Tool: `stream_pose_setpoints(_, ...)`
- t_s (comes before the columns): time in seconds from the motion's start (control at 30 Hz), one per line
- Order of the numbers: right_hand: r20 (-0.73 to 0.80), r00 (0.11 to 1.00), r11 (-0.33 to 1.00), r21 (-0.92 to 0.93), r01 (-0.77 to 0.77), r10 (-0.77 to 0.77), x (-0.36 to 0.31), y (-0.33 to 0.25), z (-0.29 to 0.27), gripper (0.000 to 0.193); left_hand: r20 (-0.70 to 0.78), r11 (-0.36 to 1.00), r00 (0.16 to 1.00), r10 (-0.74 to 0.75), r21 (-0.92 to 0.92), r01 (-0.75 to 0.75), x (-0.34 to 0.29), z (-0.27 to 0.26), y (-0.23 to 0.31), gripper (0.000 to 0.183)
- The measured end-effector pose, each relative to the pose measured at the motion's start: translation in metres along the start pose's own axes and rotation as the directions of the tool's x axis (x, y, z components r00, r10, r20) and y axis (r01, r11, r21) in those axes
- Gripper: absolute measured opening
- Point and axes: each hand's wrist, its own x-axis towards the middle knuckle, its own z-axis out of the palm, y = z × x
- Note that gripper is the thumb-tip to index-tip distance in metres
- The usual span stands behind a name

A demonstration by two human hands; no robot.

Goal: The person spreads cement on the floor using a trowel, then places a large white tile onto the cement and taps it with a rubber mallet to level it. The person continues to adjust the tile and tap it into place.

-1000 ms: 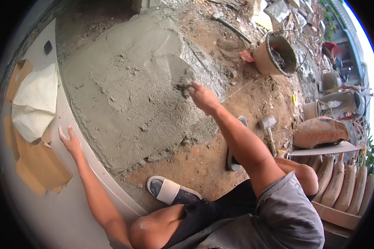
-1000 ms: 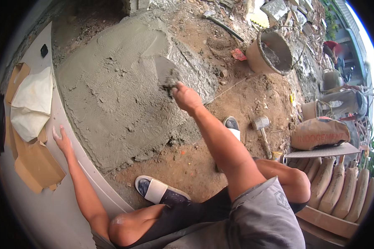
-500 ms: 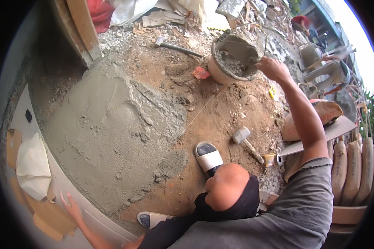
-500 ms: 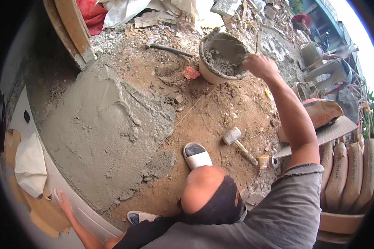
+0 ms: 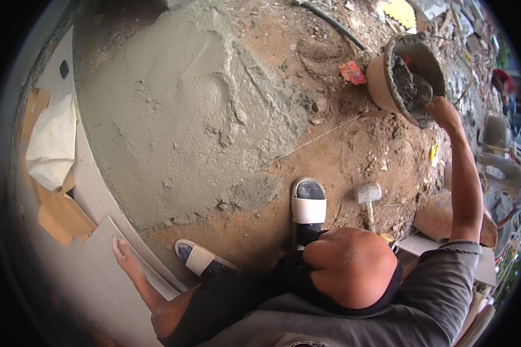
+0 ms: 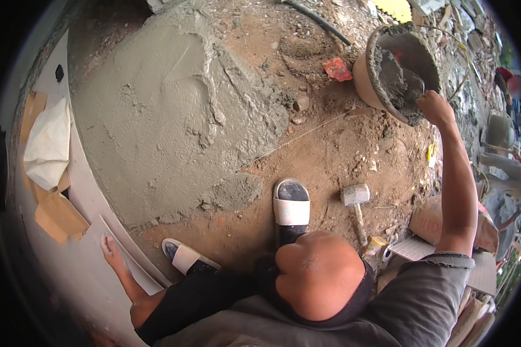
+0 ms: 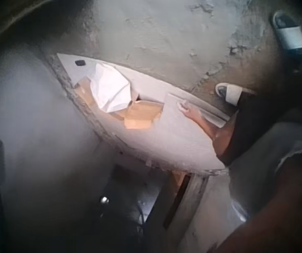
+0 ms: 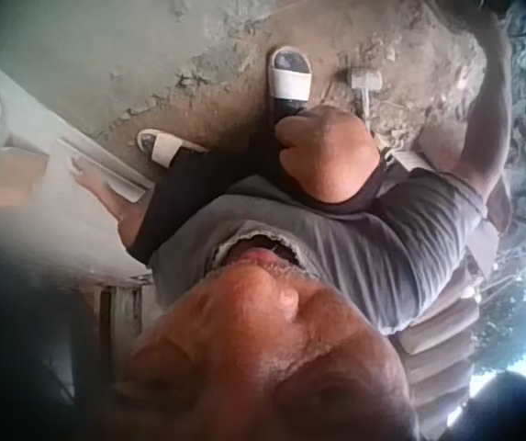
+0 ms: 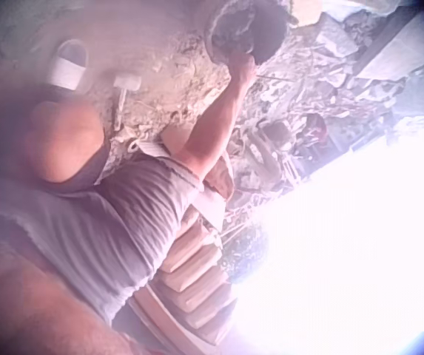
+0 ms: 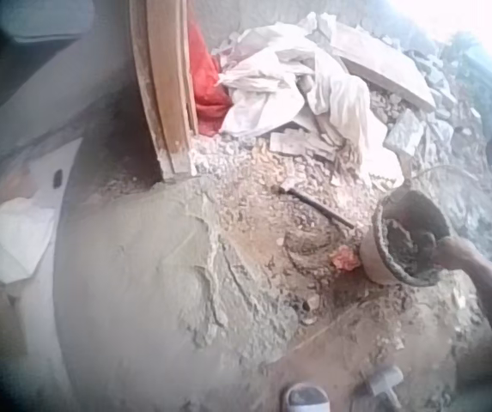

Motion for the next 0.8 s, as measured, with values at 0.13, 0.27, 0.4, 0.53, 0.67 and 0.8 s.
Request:
stream_pose_setpoints(0.13,0.118,0.993,0.976,0.213,-0.050,0.025,-0.010,-0.020,0.002,0.028,-0.004,1.000,1.000,0.012,0.018,-0.012,0.000,0.000,0.004,0.055)
stream_pose_setpoints(0.27,-0.020,0.978,0.956,0.212,0.205,-0.205,-0.012,-0.043,0.009,0.025,0.026,0.997,0.997,0.068,-0.027,-0.068,0.015,0.006,0.011,0.054)
stream_pose_setpoints(0.4,0.068,0.993,0.873,0.485,0.049,-0.094,-0.028,-0.019,0.007,0.038,0.009,0.994,0.995,0.101,-0.032,-0.100,0.022,0.012,0.018,0.052)
stream_pose_setpoints(0.53,0.099,0.978,0.723,0.687,0.066,-0.183,-0.041,0.008,0.017,0.042,0.051,0.997,0.996,0.075,0.020,-0.076,0.019,0.015,0.021,0.052)
stream_pose_setpoints(0.67,0.076,0.992,0.631,0.776,0.002,-0.097,-0.055,0.014,0.031,0.041,0.012,0.997,0.997,0.075,-0.004,-0.075,0.010,0.012,0.022,0.054)
stream_pose_setpoints(0.8,-0.032,0.999,0.601,0.799,0.030,-0.007,-0.072,0.019,0.028,0.038,0.003,0.999,1.000,-0.012,-0.048,0.012,-0.001,0.009,0.023,0.055)
